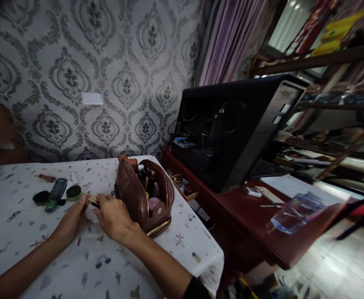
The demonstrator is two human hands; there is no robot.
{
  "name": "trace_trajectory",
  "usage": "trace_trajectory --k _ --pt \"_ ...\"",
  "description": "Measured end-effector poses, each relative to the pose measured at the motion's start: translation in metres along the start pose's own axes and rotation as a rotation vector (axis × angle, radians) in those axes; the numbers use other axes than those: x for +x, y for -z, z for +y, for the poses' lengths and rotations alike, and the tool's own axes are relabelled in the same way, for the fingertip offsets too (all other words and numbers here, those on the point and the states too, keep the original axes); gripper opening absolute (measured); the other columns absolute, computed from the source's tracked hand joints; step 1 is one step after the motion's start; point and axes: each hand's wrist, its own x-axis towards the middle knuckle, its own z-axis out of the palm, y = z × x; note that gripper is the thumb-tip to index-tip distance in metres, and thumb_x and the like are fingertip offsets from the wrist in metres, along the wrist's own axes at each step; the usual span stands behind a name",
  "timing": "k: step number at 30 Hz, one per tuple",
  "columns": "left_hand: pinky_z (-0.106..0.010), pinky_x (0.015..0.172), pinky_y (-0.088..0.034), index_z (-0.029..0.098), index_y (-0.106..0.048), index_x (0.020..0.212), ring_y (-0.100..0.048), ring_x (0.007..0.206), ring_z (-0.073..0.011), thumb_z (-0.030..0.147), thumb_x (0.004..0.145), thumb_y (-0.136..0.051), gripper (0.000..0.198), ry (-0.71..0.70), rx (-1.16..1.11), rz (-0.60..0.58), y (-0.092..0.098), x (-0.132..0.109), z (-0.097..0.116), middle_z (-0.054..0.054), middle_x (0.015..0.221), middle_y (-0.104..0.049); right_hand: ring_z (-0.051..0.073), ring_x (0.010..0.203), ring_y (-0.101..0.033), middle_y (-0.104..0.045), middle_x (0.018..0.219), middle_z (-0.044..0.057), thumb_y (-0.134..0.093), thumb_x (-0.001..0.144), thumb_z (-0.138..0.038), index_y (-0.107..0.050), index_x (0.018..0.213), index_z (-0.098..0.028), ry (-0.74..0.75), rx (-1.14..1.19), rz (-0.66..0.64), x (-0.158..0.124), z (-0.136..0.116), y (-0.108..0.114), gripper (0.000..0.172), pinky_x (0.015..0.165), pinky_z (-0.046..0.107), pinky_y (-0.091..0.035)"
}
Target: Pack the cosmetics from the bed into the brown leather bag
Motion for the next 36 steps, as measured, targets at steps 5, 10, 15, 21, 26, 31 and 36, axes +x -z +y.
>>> trace_trajectory --k 5,10,15,21,26,31,36 --pt "-0.031 0.069 -0.056 0.017 -0.067 0.085 -0.069 0.081 -0.0226 0.068 0.075 -0.066 0.052 0.135 -0.331 -0.105 -0.016 0.009 0.004 -0.005 0.086 -0.074 0.023 0.096 -0.064 -0.067 0.108 0.009 -0.053 0.096 -0.023 -0.055 0.118 -0.019 0.063 -0.155 0.073 -0.004 -0.001 0.010 0.022 0.077 0.031 -0.048" --pt "-0.032 0.072 -0.058 0.017 -0.068 0.102 -0.069 0.087 -0.0223 0.065 0.078 -0.065 0.053 0.086 -0.300 -0.101 -0.031 0.019 0.017 -0.006 0.102 -0.074 0.022 0.103 -0.063 -0.065 0.113 0.009 -0.052 0.096 -0.020 -0.052 0.128 -0.020 0.116 -0.107 0.277 -0.008 0.006 0.030 0.032 0.086 0.032 -0.050" --pt "-0.036 0.089 -0.054 0.015 -0.068 0.105 -0.064 0.109 -0.0275 0.069 0.081 -0.056 0.060 -0.168 0.036 -0.077 -0.046 0.026 0.033 -0.011 0.115 -0.070 0.021 0.103 -0.064 -0.068 0.113 0.009 -0.054 0.095 -0.025 -0.058 0.122 -0.020 0.185 0.089 0.568 -0.012 0.027 0.051 0.028 0.090 0.031 -0.050" --pt "-0.042 0.105 -0.044 0.019 -0.062 0.114 -0.060 0.118 -0.0260 0.046 0.094 -0.045 0.038 -0.493 0.492 -0.216 -0.065 0.025 0.054 -0.009 0.121 -0.067 0.021 0.095 -0.065 -0.069 0.109 0.007 -0.056 0.093 -0.031 -0.059 0.118 -0.022 0.066 0.020 0.810 -0.022 0.055 0.082 0.027 0.083 0.031 -0.052" --pt "-0.044 0.115 -0.033 0.021 -0.062 0.119 -0.051 0.131 -0.0240 0.036 0.101 -0.039 0.033 -0.852 0.794 -0.452 -0.088 0.012 0.068 -0.009 0.131 -0.064 0.022 0.089 -0.065 -0.066 0.107 0.008 -0.056 0.092 -0.026 -0.054 0.127 -0.022 -0.032 -0.234 0.642 -0.040 0.076 0.103 0.035 0.077 0.032 -0.051" --pt "-0.038 0.098 -0.045 0.018 -0.069 0.093 -0.066 0.089 -0.0199 0.034 0.103 -0.038 0.036 -0.936 1.099 -0.706 -0.112 0.019 0.087 -0.006 0.091 -0.072 0.018 0.083 -0.063 -0.063 0.105 0.006 -0.051 0.096 -0.023 -0.055 0.124 -0.023 -0.142 -0.472 0.353 -0.054 0.075 0.112 0.028 0.065 0.026 -0.044" --pt "-0.031 0.078 -0.043 0.017 -0.069 0.085 -0.065 0.086 -0.0203 0.030 0.101 -0.037 0.038 -0.852 1.204 -0.848 -0.130 0.032 0.100 -0.006 0.091 -0.072 0.023 0.091 -0.054 -0.065 0.093 0.007 -0.055 0.093 -0.017 -0.061 0.115 -0.021 -0.085 -0.760 0.187 -0.051 0.070 0.115 0.023 0.074 0.031 -0.039"
